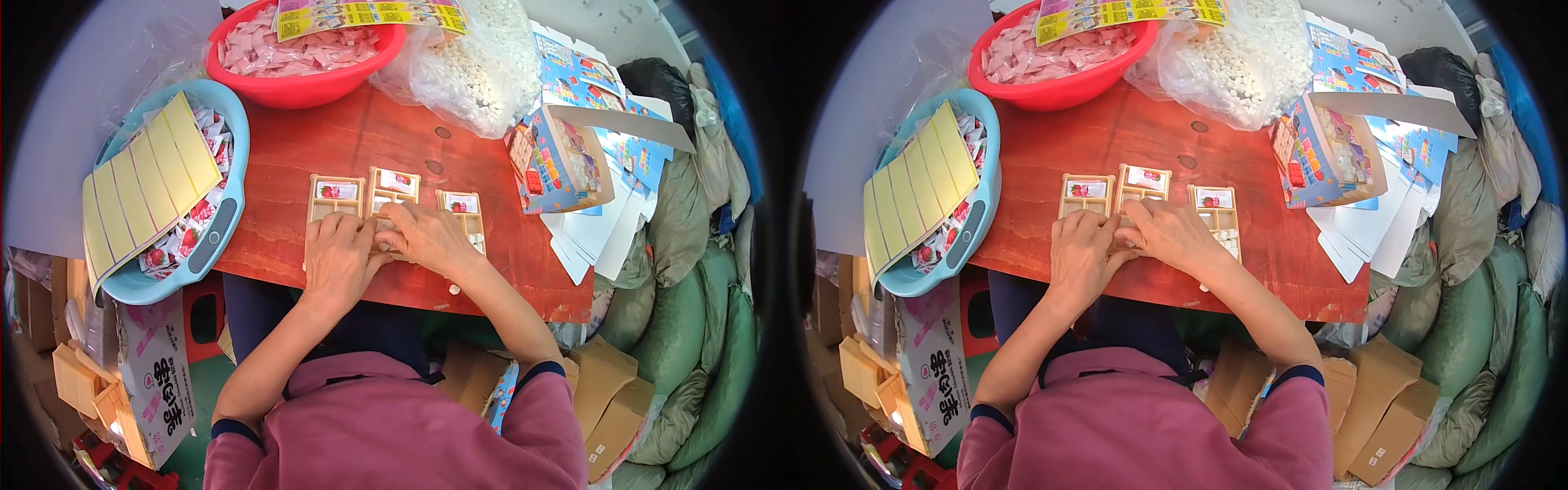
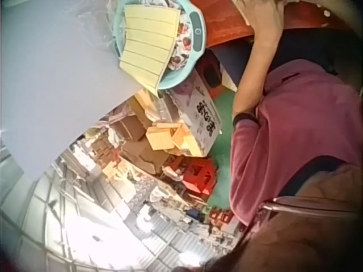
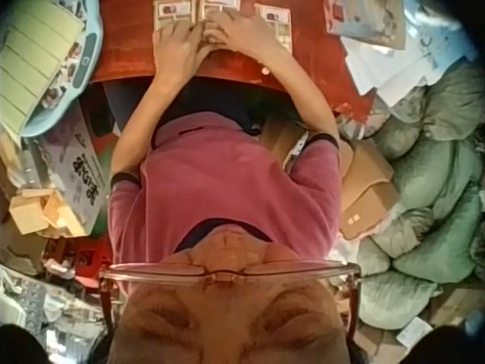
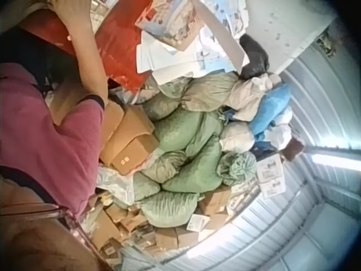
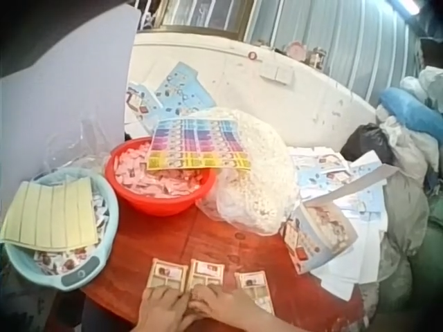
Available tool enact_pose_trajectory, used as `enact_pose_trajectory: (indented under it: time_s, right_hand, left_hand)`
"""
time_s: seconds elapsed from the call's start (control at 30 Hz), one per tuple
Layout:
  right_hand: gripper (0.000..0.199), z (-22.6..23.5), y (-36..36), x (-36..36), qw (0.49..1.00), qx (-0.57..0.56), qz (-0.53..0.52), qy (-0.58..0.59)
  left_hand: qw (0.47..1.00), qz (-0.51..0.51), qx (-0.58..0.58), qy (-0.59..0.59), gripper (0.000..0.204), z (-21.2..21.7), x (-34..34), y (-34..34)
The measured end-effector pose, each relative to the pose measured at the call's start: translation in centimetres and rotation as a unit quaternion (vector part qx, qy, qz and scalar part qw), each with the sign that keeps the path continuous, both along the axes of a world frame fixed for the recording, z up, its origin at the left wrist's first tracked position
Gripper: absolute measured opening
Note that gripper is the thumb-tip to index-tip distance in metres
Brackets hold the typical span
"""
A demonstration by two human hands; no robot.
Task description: Assembling and packaging small toy components into plastic trays and applying labels.
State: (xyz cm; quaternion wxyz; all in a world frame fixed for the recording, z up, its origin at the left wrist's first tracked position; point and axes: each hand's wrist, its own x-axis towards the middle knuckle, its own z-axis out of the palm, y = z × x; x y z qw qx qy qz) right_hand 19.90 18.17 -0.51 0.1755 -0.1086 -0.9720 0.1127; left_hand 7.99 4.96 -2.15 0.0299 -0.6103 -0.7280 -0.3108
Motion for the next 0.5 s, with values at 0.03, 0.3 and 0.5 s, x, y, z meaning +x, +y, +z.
enact_pose_trajectory:
  time_s: [0.03,0.3,0.5]
  right_hand:
    - [0.023,-0.4,0.1,0.0,1.0,0.0,0.0,-0.001]
    - [0.018,-1.4,-0.5,-1.6,0.972,-0.143,-0.093,0.159]
    - [0.019,-2.6,-0.4,-2.3,0.979,-0.105,-0.067,0.16]
  left_hand:
    - [1.0,-0.001,0.003,-0.001,0.043,-0.1,0.0,0.1]
    - [0.999,-0.01,0.022,-0.028,0.035,-0.9,-0.2,0.5]
    - [0.996,-0.021,0.046,-0.068,0.028,-1.5,-0.1,0.3]
